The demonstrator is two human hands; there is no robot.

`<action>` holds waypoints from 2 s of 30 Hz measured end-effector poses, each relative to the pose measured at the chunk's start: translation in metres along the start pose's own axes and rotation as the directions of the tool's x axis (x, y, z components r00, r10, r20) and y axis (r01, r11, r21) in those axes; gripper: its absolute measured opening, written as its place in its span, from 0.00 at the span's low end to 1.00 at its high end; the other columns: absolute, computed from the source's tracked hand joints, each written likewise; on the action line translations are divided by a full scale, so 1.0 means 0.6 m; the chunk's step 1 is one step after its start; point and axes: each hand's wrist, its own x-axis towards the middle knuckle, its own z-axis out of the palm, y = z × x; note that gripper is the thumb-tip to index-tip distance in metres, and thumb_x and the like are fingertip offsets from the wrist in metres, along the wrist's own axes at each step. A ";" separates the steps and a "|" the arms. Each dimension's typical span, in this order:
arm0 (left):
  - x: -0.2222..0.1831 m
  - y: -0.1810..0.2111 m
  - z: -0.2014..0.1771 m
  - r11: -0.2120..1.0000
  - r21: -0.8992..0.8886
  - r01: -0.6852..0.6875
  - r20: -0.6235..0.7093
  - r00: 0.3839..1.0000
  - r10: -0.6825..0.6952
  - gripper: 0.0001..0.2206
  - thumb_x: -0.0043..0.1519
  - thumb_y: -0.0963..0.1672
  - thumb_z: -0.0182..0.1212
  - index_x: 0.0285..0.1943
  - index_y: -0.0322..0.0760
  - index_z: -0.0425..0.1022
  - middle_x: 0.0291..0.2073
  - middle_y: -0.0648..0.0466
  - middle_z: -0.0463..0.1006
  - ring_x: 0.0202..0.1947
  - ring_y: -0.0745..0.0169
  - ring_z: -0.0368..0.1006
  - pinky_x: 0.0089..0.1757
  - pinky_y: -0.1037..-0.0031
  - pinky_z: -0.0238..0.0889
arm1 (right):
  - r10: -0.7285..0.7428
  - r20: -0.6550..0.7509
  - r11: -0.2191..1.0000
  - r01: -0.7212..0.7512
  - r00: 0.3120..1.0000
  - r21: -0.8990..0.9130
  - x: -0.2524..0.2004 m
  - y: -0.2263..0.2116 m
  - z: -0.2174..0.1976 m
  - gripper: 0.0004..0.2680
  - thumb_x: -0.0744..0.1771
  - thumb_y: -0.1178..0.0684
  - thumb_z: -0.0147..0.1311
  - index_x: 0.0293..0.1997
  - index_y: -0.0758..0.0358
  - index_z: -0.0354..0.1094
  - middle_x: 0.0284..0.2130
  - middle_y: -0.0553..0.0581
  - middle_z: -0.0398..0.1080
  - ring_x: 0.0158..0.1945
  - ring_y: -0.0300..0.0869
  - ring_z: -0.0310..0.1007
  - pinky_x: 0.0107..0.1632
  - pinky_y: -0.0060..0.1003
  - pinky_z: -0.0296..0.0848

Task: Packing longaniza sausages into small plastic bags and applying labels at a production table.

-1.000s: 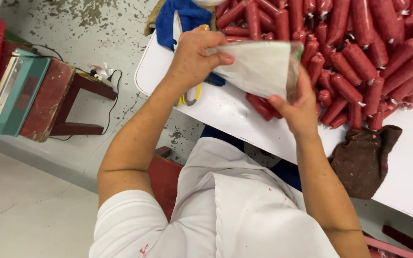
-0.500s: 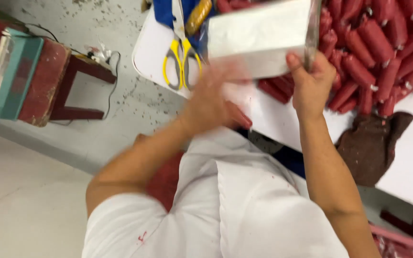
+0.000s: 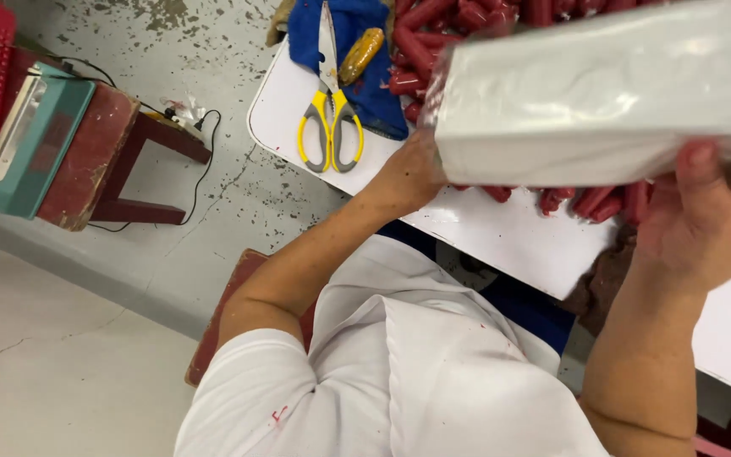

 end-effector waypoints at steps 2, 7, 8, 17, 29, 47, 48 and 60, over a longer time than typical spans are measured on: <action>-0.022 -0.008 0.005 0.998 0.068 -0.002 -0.025 1.000 0.004 0.31 0.60 0.40 0.62 0.71 0.35 0.50 0.68 0.45 0.57 0.69 0.50 0.57 0.65 0.65 0.53 | 0.082 -0.039 0.997 -0.082 0.996 0.014 -0.008 -0.020 0.010 0.16 0.71 0.61 0.59 0.67 0.68 0.62 0.63 0.63 0.67 0.70 0.55 0.68 0.77 0.51 0.74; -0.098 -0.075 0.042 0.340 -0.936 -0.094 -0.174 0.962 -0.212 0.20 0.72 0.48 0.51 0.65 0.29 0.71 0.60 0.47 0.74 0.62 0.56 0.68 0.65 0.63 0.55 | 0.151 -0.011 0.988 -0.150 0.989 0.023 -0.022 -0.007 0.038 0.13 0.66 0.56 0.66 0.53 0.64 0.69 0.52 0.56 0.73 0.58 0.44 0.75 0.69 0.40 0.78; -0.116 -0.064 0.026 0.080 -0.997 0.018 0.002 0.982 -0.191 0.30 0.67 0.58 0.47 0.70 0.35 0.67 0.63 0.47 0.72 0.65 0.52 0.65 0.65 0.57 0.55 | 0.264 0.018 0.962 -0.265 0.964 0.061 -0.024 -0.004 0.049 0.13 0.64 0.54 0.67 0.51 0.62 0.70 0.48 0.53 0.74 0.52 0.40 0.74 0.58 0.35 0.77; -0.169 0.031 -0.048 0.357 -0.857 -0.372 -0.492 0.798 -0.349 0.21 0.59 0.40 0.70 0.62 0.29 0.73 0.56 0.44 0.77 0.55 0.50 0.75 0.58 0.59 0.68 | 0.296 0.655 0.886 -0.456 0.695 0.083 0.147 0.027 0.235 0.13 0.69 0.62 0.55 0.59 0.54 0.68 0.57 0.51 0.72 0.61 0.38 0.75 0.64 0.27 0.81; -0.241 -0.066 -0.037 0.445 -0.887 0.127 -0.222 0.728 -0.649 0.22 0.69 0.56 0.54 0.42 0.31 0.74 0.34 0.38 0.81 0.28 0.50 0.81 0.31 0.61 0.79 | 0.057 0.843 0.794 0.488 0.535 -0.363 -0.094 0.239 0.339 0.12 0.64 0.46 0.64 0.51 0.51 0.76 0.51 0.52 0.73 0.53 0.51 0.74 0.55 0.42 0.74; -0.176 -0.023 -0.084 0.445 0.893 0.071 -0.247 0.903 0.352 0.13 0.65 0.39 0.54 0.58 0.28 0.73 0.52 0.38 0.74 0.55 0.38 0.72 0.53 0.57 0.67 | -0.056 0.680 0.893 0.342 0.731 -0.294 -0.071 0.196 0.381 0.04 0.66 0.55 0.67 0.43 0.52 0.79 0.33 0.50 0.70 0.35 0.45 0.75 0.39 0.37 0.76; -0.161 -0.010 -0.089 0.355 0.922 0.151 -0.266 0.916 0.300 0.13 0.64 0.39 0.56 0.56 0.27 0.76 0.49 0.38 0.76 0.56 0.39 0.71 0.54 0.57 0.65 | -0.067 0.671 0.900 0.334 0.739 -0.279 -0.077 0.194 0.380 0.04 0.66 0.54 0.67 0.43 0.53 0.80 0.32 0.51 0.70 0.34 0.46 0.76 0.39 0.37 0.76; -0.173 -0.054 -0.118 0.607 0.790 -0.088 -0.201 0.898 0.391 0.05 0.64 0.46 0.64 0.43 0.43 0.82 0.34 0.54 0.79 0.39 0.54 0.79 0.42 0.69 0.71 | -0.225 0.587 0.891 0.409 0.777 -0.199 -0.151 0.064 0.257 0.06 0.67 0.58 0.60 0.47 0.61 0.76 0.49 0.59 0.72 0.49 0.54 0.74 0.45 0.41 0.78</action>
